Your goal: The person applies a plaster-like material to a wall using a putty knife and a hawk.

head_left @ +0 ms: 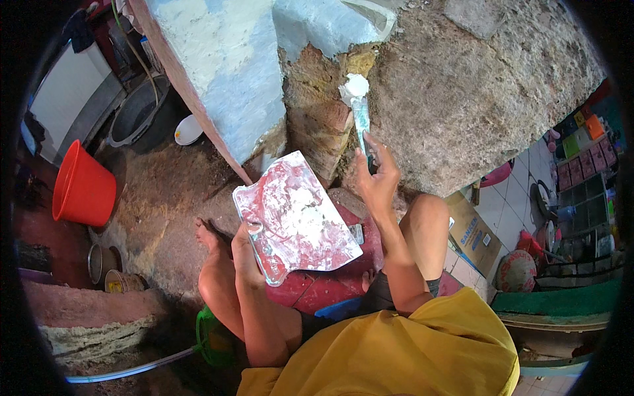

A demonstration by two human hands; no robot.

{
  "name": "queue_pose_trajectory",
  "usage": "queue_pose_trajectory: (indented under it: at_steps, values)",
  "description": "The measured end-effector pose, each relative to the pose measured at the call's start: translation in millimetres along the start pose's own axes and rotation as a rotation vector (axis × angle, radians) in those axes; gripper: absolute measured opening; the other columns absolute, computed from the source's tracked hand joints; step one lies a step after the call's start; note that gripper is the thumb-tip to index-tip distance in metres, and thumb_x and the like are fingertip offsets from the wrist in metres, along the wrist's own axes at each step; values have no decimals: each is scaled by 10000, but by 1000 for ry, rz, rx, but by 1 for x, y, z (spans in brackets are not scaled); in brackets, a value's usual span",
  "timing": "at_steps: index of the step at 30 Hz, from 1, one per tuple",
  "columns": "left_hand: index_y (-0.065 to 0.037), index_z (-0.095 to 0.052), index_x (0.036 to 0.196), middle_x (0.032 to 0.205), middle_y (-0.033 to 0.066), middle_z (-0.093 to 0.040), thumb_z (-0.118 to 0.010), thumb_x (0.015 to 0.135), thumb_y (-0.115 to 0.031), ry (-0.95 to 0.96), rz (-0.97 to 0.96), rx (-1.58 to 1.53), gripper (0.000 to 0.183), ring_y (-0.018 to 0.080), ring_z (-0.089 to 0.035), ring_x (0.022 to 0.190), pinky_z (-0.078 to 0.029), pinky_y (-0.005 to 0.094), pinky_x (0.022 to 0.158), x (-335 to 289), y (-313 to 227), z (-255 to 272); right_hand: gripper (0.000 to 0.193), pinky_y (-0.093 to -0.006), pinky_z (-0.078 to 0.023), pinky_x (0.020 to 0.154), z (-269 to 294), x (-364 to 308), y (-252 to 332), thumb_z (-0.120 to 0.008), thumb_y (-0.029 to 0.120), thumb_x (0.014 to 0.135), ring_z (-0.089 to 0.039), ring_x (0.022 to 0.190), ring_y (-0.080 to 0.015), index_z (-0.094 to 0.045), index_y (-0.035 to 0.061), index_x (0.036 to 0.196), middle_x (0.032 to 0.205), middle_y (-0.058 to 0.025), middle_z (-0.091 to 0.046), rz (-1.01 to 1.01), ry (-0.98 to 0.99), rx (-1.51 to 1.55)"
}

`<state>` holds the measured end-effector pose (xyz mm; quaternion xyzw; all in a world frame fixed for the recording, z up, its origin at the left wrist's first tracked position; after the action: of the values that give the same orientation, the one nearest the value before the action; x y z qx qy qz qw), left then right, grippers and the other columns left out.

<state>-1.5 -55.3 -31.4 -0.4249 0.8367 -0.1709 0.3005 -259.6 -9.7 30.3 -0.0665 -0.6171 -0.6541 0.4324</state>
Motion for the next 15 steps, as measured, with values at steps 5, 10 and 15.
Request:
queue_pose_trajectory:
  at_steps: [5,10,15]
  values:
    - [36,-545,1097,953,120,-644,-514,758,-102,-17,39,-5,367,228,-647,798,-538,344,770,0,0,0,312,-319,-472,725,-3,6,1,-646,54,793,-619,818,-251,-636,58,1105,909,-159,-630,71,19,-37]
    - [32,-542,1109,975,126,-640,-510,771,-107,2,41,1,366,235,-645,830,-534,356,787,-1,0,-3,296,-278,-462,747,-5,-8,7,-641,78,830,-582,831,-144,-629,43,1124,956,-116,-650,73,56,-57]
    - [34,-541,1110,988,129,-639,-515,789,-114,11,20,-1,354,234,-646,838,-535,356,790,0,0,-1,297,-280,-464,755,-4,0,-6,-641,86,833,-591,843,-155,-628,46,1128,964,-114,-651,-34,18,-3]
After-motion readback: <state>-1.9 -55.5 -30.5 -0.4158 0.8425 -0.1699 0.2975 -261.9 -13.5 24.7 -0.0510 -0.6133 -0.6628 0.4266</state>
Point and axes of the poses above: each hand's wrist, its own x-axis towards the middle knuckle, its own z-axis out of the back of the hand, y = z × x, the point moved 6 cm from there along x, towards the middle knuckle
